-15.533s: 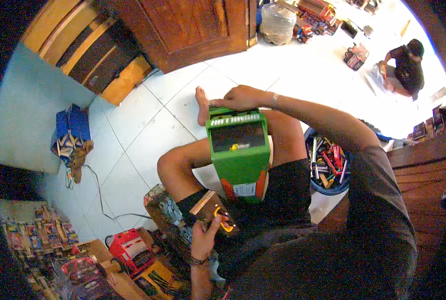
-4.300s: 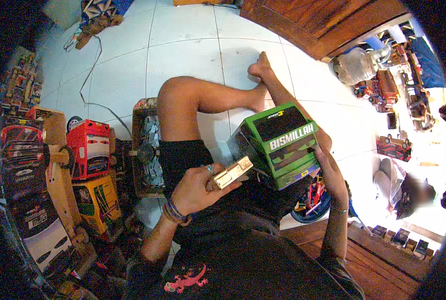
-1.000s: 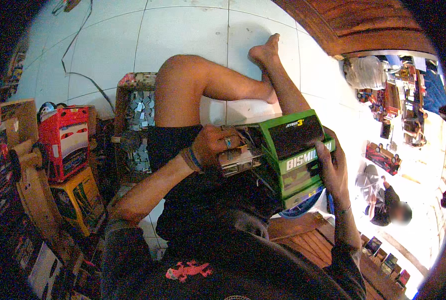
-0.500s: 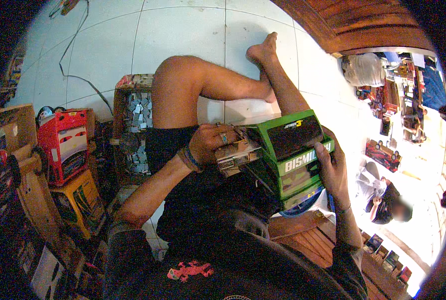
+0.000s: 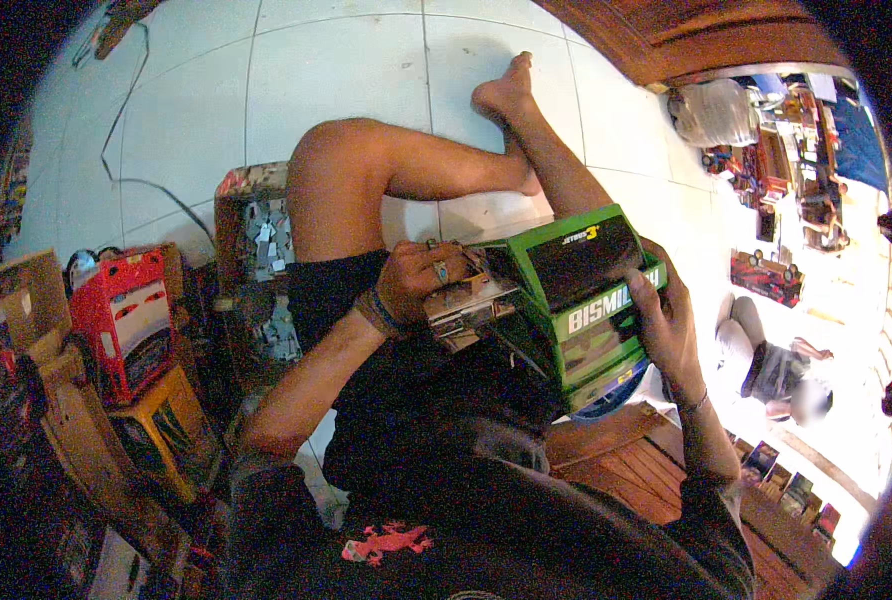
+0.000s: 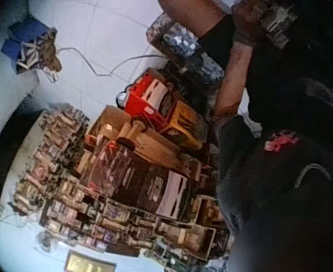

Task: The person sits on the floor and assembles a green toy truck. They open the packaging, remove the truck body and a separate chassis, and attach the chassis to the truck body.

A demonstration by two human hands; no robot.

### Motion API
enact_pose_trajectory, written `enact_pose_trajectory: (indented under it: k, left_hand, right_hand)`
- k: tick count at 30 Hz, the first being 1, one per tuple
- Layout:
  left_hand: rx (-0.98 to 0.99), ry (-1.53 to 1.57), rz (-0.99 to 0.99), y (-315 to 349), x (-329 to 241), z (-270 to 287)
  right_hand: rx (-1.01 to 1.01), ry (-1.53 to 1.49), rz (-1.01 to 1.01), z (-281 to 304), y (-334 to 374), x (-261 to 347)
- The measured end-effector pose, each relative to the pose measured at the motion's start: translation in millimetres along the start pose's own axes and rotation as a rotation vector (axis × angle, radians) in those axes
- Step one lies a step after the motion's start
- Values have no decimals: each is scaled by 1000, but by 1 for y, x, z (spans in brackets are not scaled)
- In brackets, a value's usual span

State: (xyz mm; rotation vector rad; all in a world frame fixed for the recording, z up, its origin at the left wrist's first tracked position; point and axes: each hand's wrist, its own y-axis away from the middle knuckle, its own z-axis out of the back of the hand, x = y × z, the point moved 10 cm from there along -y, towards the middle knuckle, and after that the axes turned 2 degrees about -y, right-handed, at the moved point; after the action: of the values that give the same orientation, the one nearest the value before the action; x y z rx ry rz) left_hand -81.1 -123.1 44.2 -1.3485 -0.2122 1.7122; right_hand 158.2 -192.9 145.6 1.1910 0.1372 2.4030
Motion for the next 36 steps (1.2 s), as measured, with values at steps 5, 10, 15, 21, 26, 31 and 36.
enact_pose_trajectory:
  k: [5, 10, 15, 21, 26, 31, 36]
  left_hand:
    - [42, 97, -12, -5, 6, -7]
    - [-22, 0, -38, -5, 5, 0]
    - [-4, 85, -24, -4, 12, -5]
    - [-25, 174, -44, -10, 23, -12]
    - [34, 154, 17, -3, 14, -4]
    - [-176, 138, 41, 7, 9, 15]
    - [-339, 430, 393, 19, 19, 30]
  right_hand:
    - [70, 21, -98, 0, 6, -2]
    - [71, 43, -114, -2, 3, 4]
    - [63, 22, -168, -2, 5, -2]
    - [63, 45, -153, 2, -2, -6]
    - [49, -7, -71, -2, 1, 9]
    - [62, -57, -73, -2, 3, 11]
    - [33, 1, 46, 1, -1, 15]
